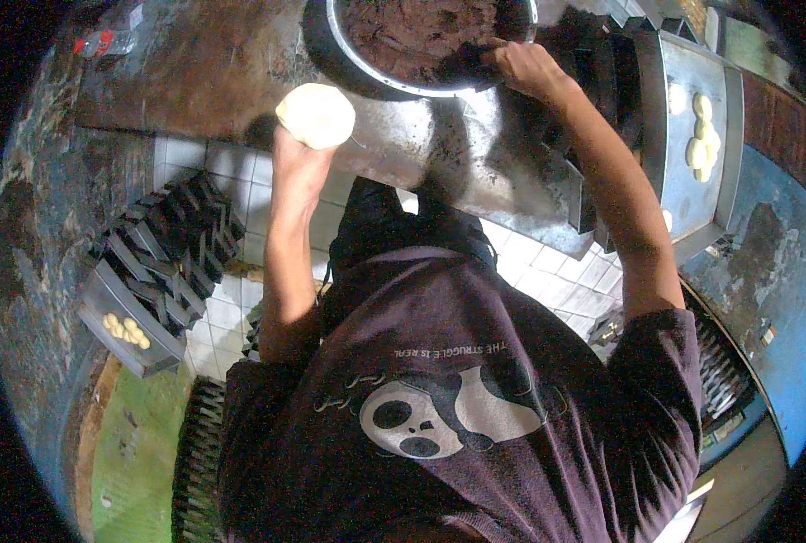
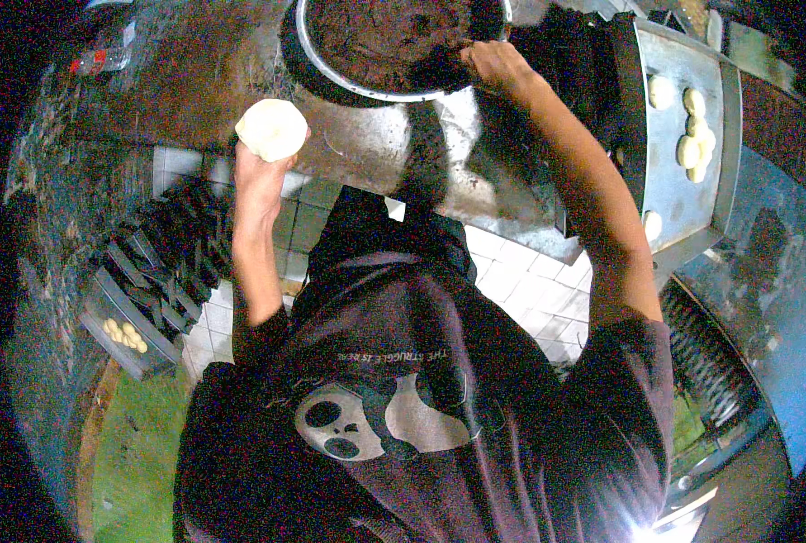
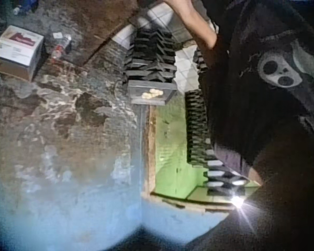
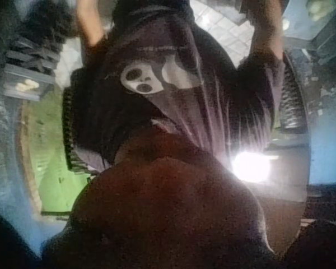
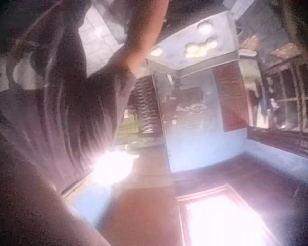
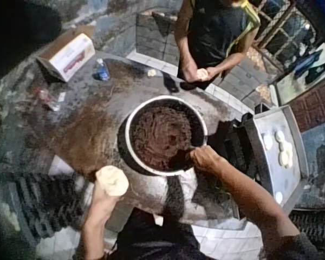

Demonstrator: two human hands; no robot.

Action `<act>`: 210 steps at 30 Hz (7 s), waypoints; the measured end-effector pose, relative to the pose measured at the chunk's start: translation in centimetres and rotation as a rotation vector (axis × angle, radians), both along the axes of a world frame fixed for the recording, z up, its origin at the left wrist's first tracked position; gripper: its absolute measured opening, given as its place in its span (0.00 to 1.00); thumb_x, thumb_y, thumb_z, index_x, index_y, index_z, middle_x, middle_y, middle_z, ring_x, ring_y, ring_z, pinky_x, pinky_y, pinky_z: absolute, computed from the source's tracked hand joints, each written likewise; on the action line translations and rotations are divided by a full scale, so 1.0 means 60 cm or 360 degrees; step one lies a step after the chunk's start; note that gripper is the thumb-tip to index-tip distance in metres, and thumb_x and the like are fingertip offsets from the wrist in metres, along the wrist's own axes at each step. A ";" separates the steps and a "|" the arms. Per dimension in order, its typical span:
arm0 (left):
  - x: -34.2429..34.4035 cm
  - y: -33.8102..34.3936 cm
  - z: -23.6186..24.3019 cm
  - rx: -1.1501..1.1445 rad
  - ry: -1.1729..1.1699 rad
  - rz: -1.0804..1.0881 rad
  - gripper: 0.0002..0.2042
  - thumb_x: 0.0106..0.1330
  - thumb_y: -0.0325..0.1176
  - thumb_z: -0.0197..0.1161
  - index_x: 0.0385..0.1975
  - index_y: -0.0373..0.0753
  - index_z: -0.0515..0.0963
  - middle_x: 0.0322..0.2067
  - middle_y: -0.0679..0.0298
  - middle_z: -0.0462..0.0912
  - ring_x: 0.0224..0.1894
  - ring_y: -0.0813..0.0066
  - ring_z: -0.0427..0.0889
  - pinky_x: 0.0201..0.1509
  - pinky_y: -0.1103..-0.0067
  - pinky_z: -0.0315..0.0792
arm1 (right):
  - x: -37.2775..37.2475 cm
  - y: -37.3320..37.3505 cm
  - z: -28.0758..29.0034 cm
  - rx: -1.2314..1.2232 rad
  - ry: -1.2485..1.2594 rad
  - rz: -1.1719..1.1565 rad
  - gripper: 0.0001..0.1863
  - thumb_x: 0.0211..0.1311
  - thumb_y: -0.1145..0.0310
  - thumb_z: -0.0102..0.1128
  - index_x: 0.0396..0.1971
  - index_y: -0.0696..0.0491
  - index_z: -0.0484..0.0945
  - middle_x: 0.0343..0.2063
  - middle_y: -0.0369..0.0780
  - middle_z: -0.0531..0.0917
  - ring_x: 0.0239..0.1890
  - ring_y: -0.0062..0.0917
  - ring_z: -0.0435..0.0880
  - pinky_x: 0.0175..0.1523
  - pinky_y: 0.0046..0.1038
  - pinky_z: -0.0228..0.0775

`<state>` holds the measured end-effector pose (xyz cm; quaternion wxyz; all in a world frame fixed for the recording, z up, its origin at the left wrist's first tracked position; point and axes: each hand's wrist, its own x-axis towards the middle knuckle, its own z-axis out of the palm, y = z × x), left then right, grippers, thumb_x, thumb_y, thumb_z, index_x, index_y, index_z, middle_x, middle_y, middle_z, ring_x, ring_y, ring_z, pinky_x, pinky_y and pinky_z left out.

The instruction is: The person prepares filled buns by flattening dough portions, scooping a dark filling into the center with a spoon, and pinching the dough closed before placing them onto a metal tray.

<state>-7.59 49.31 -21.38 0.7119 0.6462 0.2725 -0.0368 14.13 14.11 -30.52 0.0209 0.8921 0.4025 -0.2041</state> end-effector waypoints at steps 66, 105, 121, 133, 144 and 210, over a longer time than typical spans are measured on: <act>0.084 -0.164 0.206 -0.1251 0.0149 -0.0923 0.16 0.76 0.40 0.56 0.59 0.43 0.70 0.26 0.73 0.71 0.21 0.88 0.67 0.22 0.90 0.57 | -0.270 0.079 0.393 0.1898 0.0149 -0.0846 0.16 0.62 0.61 0.72 0.43 0.56 0.85 0.37 0.40 0.84 0.39 0.29 0.85 0.47 0.30 0.78; 0.159 -0.587 0.262 0.0401 -0.1600 -0.1018 0.29 0.53 0.23 0.74 0.56 0.37 0.70 0.45 0.59 0.81 0.42 0.72 0.83 0.48 0.78 0.77 | -0.350 -0.281 0.513 0.1919 0.0028 -0.1453 0.29 0.58 0.65 0.77 0.58 0.57 0.80 0.52 0.43 0.86 0.53 0.27 0.85 0.55 0.32 0.82; 0.171 -0.674 0.136 0.1411 -0.1256 -0.1257 0.52 0.54 0.54 0.71 0.78 0.50 0.50 0.78 0.49 0.51 0.81 0.45 0.41 0.79 0.44 0.37 | -0.192 -0.459 0.302 0.0210 -0.0723 -0.0347 0.48 0.70 0.38 0.51 0.71 0.68 0.60 0.74 0.56 0.60 0.78 0.47 0.55 0.80 0.44 0.48; 0.181 -0.683 0.120 0.1263 -0.1256 -0.1191 0.57 0.49 0.51 0.76 0.79 0.48 0.49 0.78 0.54 0.50 0.81 0.44 0.39 0.78 0.43 0.39 | -0.161 -0.471 0.270 0.0578 -0.0209 -0.0501 0.43 0.79 0.41 0.36 0.74 0.67 0.56 0.76 0.57 0.55 0.80 0.48 0.50 0.81 0.45 0.40; 0.175 -0.672 0.139 0.1250 -0.1210 -0.1226 0.57 0.49 0.46 0.76 0.79 0.44 0.48 0.79 0.52 0.49 0.81 0.43 0.38 0.80 0.49 0.39 | -0.115 -0.652 0.437 0.0268 -0.0415 -0.1312 0.27 0.64 0.56 0.71 0.55 0.60 0.83 0.48 0.50 0.88 0.53 0.40 0.87 0.59 0.37 0.79; 0.012 -0.050 -0.016 -0.0140 0.0137 -0.0132 0.08 0.70 0.32 0.65 0.46 0.41 0.79 0.34 0.69 0.86 0.22 0.90 0.69 0.21 0.87 0.58 | -0.179 -0.006 0.091 0.0436 -0.0172 -0.0749 0.23 0.62 0.72 0.53 0.58 0.49 0.79 0.48 0.49 0.82 0.49 0.46 0.85 0.50 0.42 0.82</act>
